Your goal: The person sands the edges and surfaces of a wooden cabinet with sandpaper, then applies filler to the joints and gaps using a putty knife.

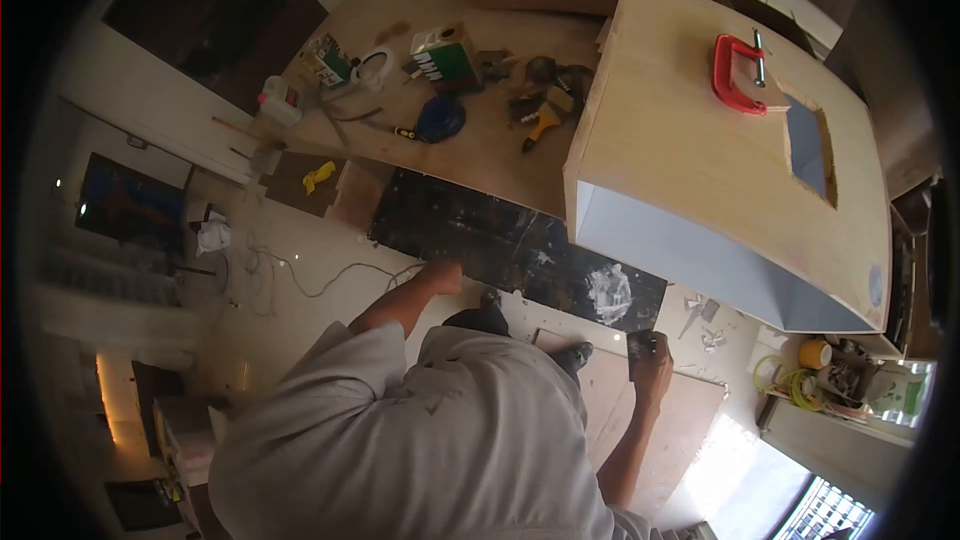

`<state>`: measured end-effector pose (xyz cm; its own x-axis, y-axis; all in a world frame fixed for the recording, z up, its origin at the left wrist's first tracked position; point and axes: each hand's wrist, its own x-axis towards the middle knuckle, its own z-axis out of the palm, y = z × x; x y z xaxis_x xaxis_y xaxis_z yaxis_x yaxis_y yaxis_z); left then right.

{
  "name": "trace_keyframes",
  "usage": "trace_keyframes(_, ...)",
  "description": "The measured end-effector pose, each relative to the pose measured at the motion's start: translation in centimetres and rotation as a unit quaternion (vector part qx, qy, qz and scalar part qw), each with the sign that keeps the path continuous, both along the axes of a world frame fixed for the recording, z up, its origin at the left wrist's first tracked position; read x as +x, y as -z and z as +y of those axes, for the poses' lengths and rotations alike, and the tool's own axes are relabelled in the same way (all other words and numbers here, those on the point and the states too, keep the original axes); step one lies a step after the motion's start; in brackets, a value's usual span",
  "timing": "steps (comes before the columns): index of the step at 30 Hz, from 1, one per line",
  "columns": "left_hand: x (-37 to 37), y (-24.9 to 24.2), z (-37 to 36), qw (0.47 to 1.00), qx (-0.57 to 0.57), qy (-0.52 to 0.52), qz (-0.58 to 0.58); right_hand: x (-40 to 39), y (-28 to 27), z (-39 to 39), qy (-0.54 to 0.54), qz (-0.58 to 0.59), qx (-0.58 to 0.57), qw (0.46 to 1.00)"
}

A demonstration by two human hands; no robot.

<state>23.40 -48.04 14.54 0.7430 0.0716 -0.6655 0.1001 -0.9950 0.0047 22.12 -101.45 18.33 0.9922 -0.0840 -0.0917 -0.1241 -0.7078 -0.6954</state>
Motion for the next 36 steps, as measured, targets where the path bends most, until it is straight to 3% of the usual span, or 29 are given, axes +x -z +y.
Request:
trace_keyframes(3, 0.0, 2.8, 5.6, 0.996, -0.077, 0.005, -0.05, 2.5, 0.5, 8.6, -0.1, -0.02, 0.02, 0.995)
trace_keyframes(5, 0.8, 5.6, 7.5, 0.979, -0.176, -0.028, -0.101, 4.1, 0.1, 14.6, -0.148, -0.021, 0.133, 0.98)
trace_keyframes(6, 1.4, 6.7, 8.5, 0.965, -0.225, -0.043, -0.124, 4.8, 1.4, 17.4, -0.144, -0.008, 0.114, 0.983)
trace_keyframes(8, 3.5, 7.9, 7.6, 0.891, -0.401, -0.214, -0.012, 6.3, 1.8, 23.2, -0.127, -0.022, 0.209, 0.969)
trace_keyframes(10, 5.9, 1.3, 5.3, 0.776, -0.518, -0.352, 0.08, 7.9, 2.0, 28.9, -0.097, 0.0, 0.29, 0.952)
trace_keyframes(12, 7.2, 0.1, 5.3, 0.748, -0.571, -0.33, 0.074, 9.6, 1.5, 34.0, -0.052, 0.062, 0.356, 0.931)
trace_keyframes(15, 9.3, 1.5, 7.5, 0.687, -0.669, -0.28, 0.046, 11.2, -2.0, 40.1, -0.064, 0.074, 0.218, 0.971)
trace_keyframes(16, 10.0, 2.1, 8.1, 0.662, -0.703, -0.259, 0.033, 11.5, -0.8, 41.4, -0.047, 0.084, 0.178, 0.979)
trace_keyframes(19, 13.8, 2.1, 9.9, 0.648, -0.688, -0.288, -0.154, 12.5, -0.6, 43.8, 0.002, 0.012, 0.184, 0.983)
trace_keyframes(22, 21.1, 2.4, 13.7, 0.788, -0.512, -0.215, -0.264, 14.0, -0.8, 42.7, -0.033, 0.027, 0.121, 0.992)
trace_keyframes(25, 26.6, 1.0, 15.8, 0.829, -0.445, -0.191, -0.28, 16.8, 0.1, 41.4, -0.049, 0.096, 0.098, 0.989)
trace_keyframes(29, 29.2, 4.3, 16.0, 0.766, -0.463, -0.181, -0.407, 22.8, -2.8, 43.3, -0.075, 0.034, 0.064, 0.994)
trace_keyframes(32, 29.0, 7.0, 16.5, 0.786, -0.382, -0.073, -0.481, 28.6, -2.6, 45.2, -0.116, -0.034, 0.027, 0.992)
trace_keyframes(36, 28.5, 8.4, 15.6, 0.783, -0.373, -0.105, -0.486, 37.6, -3.2, 48.9, -0.149, -0.092, -0.008, 0.985)
